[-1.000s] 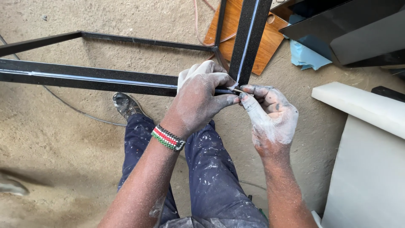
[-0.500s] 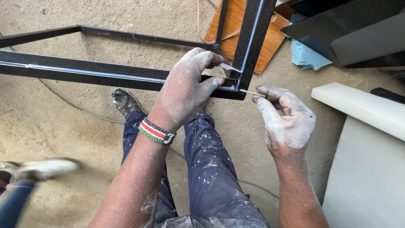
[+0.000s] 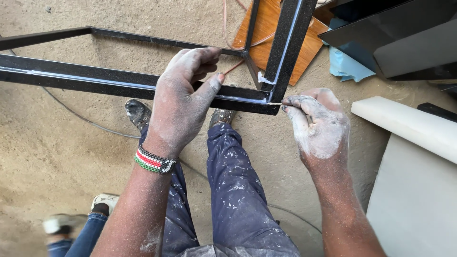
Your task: Threading and tying thin white string around the joints of a black metal frame
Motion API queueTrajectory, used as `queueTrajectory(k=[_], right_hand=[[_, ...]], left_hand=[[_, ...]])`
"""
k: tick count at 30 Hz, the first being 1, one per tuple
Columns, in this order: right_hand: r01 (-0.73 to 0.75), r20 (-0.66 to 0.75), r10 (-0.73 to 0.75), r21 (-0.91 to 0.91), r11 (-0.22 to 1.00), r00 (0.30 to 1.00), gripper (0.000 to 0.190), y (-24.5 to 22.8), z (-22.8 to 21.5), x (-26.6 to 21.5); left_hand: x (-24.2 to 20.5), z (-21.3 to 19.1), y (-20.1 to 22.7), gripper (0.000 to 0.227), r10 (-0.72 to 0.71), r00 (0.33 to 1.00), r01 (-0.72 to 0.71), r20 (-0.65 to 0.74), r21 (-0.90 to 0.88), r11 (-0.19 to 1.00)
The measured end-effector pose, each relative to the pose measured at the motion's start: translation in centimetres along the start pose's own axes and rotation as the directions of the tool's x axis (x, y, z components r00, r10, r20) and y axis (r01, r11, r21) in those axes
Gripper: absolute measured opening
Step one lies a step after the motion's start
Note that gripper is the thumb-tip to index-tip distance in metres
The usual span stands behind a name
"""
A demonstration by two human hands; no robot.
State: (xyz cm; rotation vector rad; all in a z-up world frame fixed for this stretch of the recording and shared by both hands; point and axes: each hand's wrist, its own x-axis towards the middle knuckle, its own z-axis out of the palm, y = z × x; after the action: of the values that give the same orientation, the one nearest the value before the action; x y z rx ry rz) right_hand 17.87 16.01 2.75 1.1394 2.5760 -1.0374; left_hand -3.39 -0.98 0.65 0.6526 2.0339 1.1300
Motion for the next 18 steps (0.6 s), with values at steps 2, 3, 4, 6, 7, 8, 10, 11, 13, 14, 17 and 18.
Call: queueTrajectory(k=[2,3,4,6,7,8,10,11,13,14,17,18], right_hand=[[0.039,0.041,-0.037,-0.033,0.999,0.998,0.013,0.6,0.0,0.5],[0.077,0.083,-0.071,-0.067,0.995,0.994,0.014,0.9,-0.1,0.7],[0.076,0.085,-0.071,-0.068,0.995,0.994,0.014,1.3,0.0,0.8],[0.22,0.099,-0.211,-0.082,0.972,0.972,0.012,2.0,0.2,1.1],[0.221,0.1,-0.213,-0.083,0.972,0.972,0.012,1.9,0.1,1.4],[0.238,0.106,-0.233,-0.035,0.971,0.967,0.011,1.9,0.0,1.7],[0.253,0.115,-0.253,0.014,0.967,0.961,0.011,2.2,0.2,1.8],[0.305,0.088,-0.303,-0.01,0.952,0.949,0.012,2.5,0.7,1.9],[0.354,0.064,-0.352,-0.034,0.935,0.934,0.013,2.9,1.5,1.9],[0.37,0.031,-0.369,-0.054,0.927,0.929,0.013,3.0,1.8,1.8],[0.37,-0.021,-0.372,-0.055,0.927,0.928,0.014,3.2,2.7,1.6],[0.356,-0.042,-0.357,-0.036,0.934,0.933,0.015,3.3,3.0,1.6]], left_hand=[[-0.1,-0.4,0.3,0.038,-0.003,1.0,0.003,-0.01,-0.013,1.0],[-0.2,-0.6,0.5,0.037,-0.006,1.0,0.005,-0.019,-0.027,1.0],[-0.3,-0.7,0.5,0.037,-0.008,1.0,0.007,-0.019,-0.029,1.0],[-0.3,-0.7,0.5,0.037,-0.025,0.999,0.022,-0.034,-0.079,0.997],[-0.3,-0.7,0.5,0.037,-0.025,0.999,0.022,-0.035,-0.08,0.997],[-0.2,-0.7,0.6,0.037,-0.015,0.999,0.012,-0.04,-0.077,0.997],[-0.3,-0.6,0.7,0.036,-0.01,0.999,0.007,-0.044,-0.074,0.997],[-0.2,-0.5,0.6,0.036,-0.006,0.999,0.004,-0.044,-0.054,0.999],[-0.2,-0.4,0.6,0.036,-0.005,0.999,0.004,-0.044,-0.032,0.999],[-0.3,-0.3,0.5,0.037,-0.008,0.999,0.006,-0.039,-0.043,0.999],[-0.4,-0.1,0.5,0.037,-0.01,1.0,0.009,-0.027,-0.042,0.999],[-0.5,-0.1,0.5,0.037,-0.008,1.0,0.007,-0.021,-0.03,1.0]])
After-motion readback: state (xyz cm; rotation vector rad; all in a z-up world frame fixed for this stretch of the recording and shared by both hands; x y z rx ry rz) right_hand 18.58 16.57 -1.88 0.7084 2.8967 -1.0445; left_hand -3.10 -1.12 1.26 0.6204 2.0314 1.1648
